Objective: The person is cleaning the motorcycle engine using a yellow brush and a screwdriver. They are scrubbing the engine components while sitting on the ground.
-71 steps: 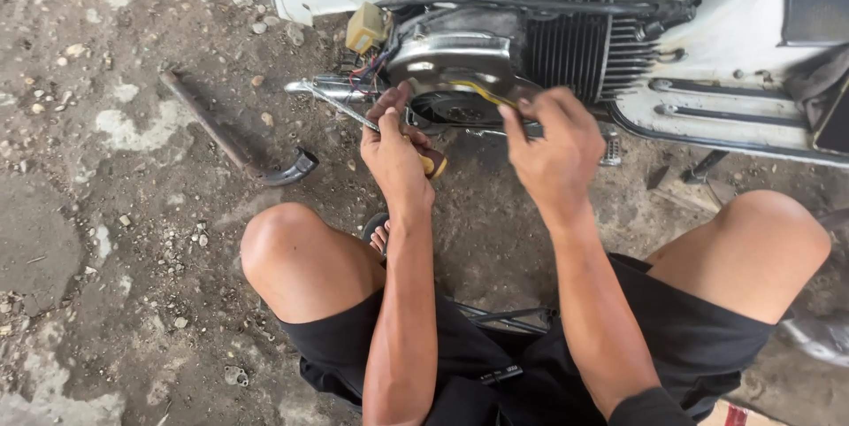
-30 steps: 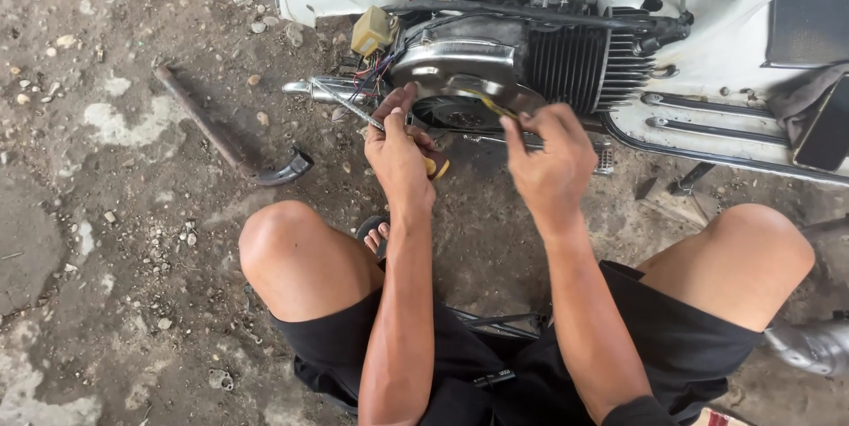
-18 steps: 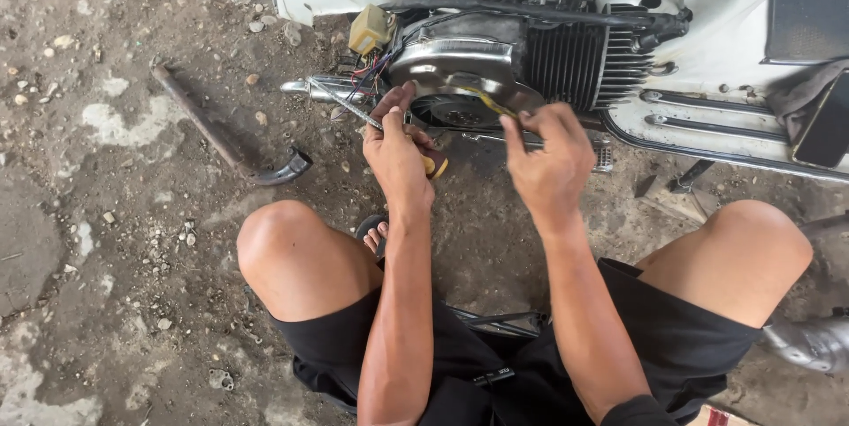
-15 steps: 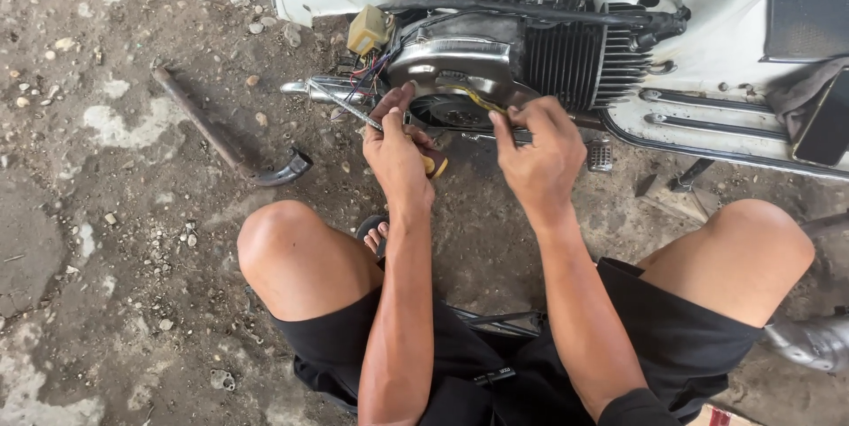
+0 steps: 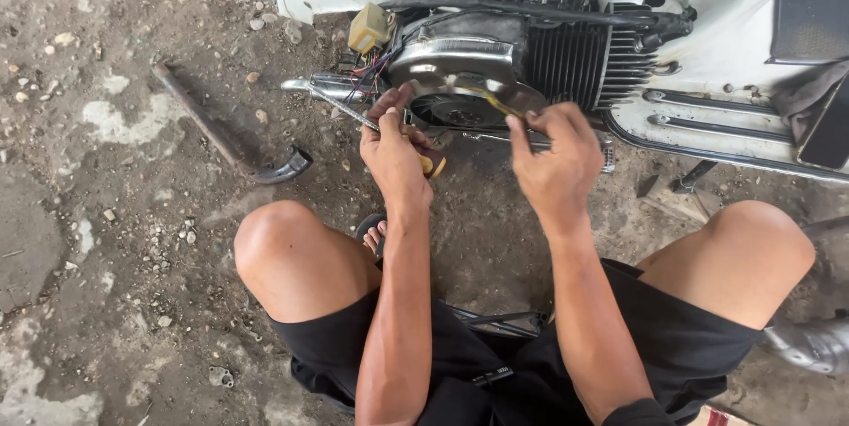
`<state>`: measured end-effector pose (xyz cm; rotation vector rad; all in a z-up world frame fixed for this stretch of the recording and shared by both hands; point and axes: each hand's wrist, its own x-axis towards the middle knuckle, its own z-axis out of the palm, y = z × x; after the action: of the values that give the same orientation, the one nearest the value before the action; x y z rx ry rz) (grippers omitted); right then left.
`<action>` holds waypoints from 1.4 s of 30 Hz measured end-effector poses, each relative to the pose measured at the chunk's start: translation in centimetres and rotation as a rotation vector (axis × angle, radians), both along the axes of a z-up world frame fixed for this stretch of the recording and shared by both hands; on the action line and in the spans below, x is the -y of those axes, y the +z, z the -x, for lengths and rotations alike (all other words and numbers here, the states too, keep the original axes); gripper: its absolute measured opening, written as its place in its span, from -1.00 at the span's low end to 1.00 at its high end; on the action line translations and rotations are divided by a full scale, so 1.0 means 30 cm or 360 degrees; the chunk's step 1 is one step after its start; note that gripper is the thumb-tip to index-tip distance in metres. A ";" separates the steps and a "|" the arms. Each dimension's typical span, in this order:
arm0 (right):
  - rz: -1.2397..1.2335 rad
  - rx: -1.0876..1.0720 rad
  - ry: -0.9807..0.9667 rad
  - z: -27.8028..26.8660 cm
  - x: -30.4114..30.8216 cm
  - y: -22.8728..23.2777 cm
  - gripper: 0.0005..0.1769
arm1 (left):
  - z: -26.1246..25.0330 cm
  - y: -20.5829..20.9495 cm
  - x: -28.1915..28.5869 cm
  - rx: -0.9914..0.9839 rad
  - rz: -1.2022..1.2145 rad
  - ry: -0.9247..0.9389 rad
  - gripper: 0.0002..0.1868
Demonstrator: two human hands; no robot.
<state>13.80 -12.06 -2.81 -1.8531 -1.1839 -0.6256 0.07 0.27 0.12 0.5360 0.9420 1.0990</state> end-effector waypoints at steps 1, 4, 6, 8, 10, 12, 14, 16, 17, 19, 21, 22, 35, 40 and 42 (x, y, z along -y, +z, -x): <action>0.0005 -0.0002 0.0001 0.003 0.010 0.011 -0.75 | 0.003 0.002 0.000 -0.0002 0.0005 0.0001 -0.69; 0.0030 -0.0038 -0.0012 0.010 0.015 0.020 -0.77 | 0.001 0.010 0.008 -0.0001 -0.0009 -0.0015 -0.70; 0.0005 0.0012 -0.0034 0.015 -0.034 -0.005 -0.73 | -0.005 0.016 0.009 -0.0021 -0.0020 -0.0041 -0.70; 0.0019 0.0001 -0.0026 0.049 -0.042 0.050 -0.74 | -0.009 -0.004 0.007 -0.0012 -0.0025 -0.0043 -0.70; 0.0036 -0.0009 -0.0008 0.049 -0.039 0.060 -0.75 | -0.006 -0.004 0.003 -0.0002 -0.0026 -0.0036 -0.70; 0.0027 -0.0013 -0.0051 0.016 -0.016 0.024 -0.74 | 0.006 0.013 0.004 -0.0021 -0.0030 -0.0041 -0.69; 0.0034 -0.0041 -0.0060 0.024 0.006 0.044 -0.74 | 0.006 0.026 0.013 -0.0035 -0.0058 -0.0014 -0.71; 0.0035 -0.0068 -0.0082 0.032 0.011 0.050 -0.74 | 0.017 0.055 0.023 -0.0049 -0.0093 0.0001 -0.74; 0.0039 -0.0056 -0.0070 0.033 0.000 0.047 -0.75 | 0.028 0.078 0.027 -0.0273 -0.0350 -0.0029 -0.76; 0.0038 -0.0043 -0.0060 0.037 -0.019 0.057 -0.75 | 0.042 0.100 -0.018 -0.0495 -0.0612 -0.0060 -0.78; 0.0030 -0.0028 -0.0103 0.050 -0.030 0.076 -0.74 | 0.059 0.088 -0.108 -0.1012 -0.1076 0.0278 -0.72; 0.0036 -0.0032 -0.0101 0.056 -0.017 0.089 -0.74 | 0.066 0.136 -0.153 -0.1017 -0.1070 0.0276 -0.72; 0.0158 -0.0119 0.0070 0.065 -0.014 0.114 -0.70 | -0.049 0.006 -0.508 -0.1537 -0.0598 -0.0580 -0.58; 0.0121 -0.0081 0.0082 0.069 -0.027 0.117 -0.67 | -0.056 -0.036 -0.532 -0.1497 -0.0705 -0.0459 -0.55; 0.0137 -0.0083 0.0077 0.070 -0.018 0.119 -0.69 | -0.059 -0.049 -0.535 -0.1464 -0.0713 -0.0442 -0.50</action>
<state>11.71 -11.51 0.77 -1.8953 -1.2344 -0.5036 1.83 16.32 -1.36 1.5759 1.3466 0.7883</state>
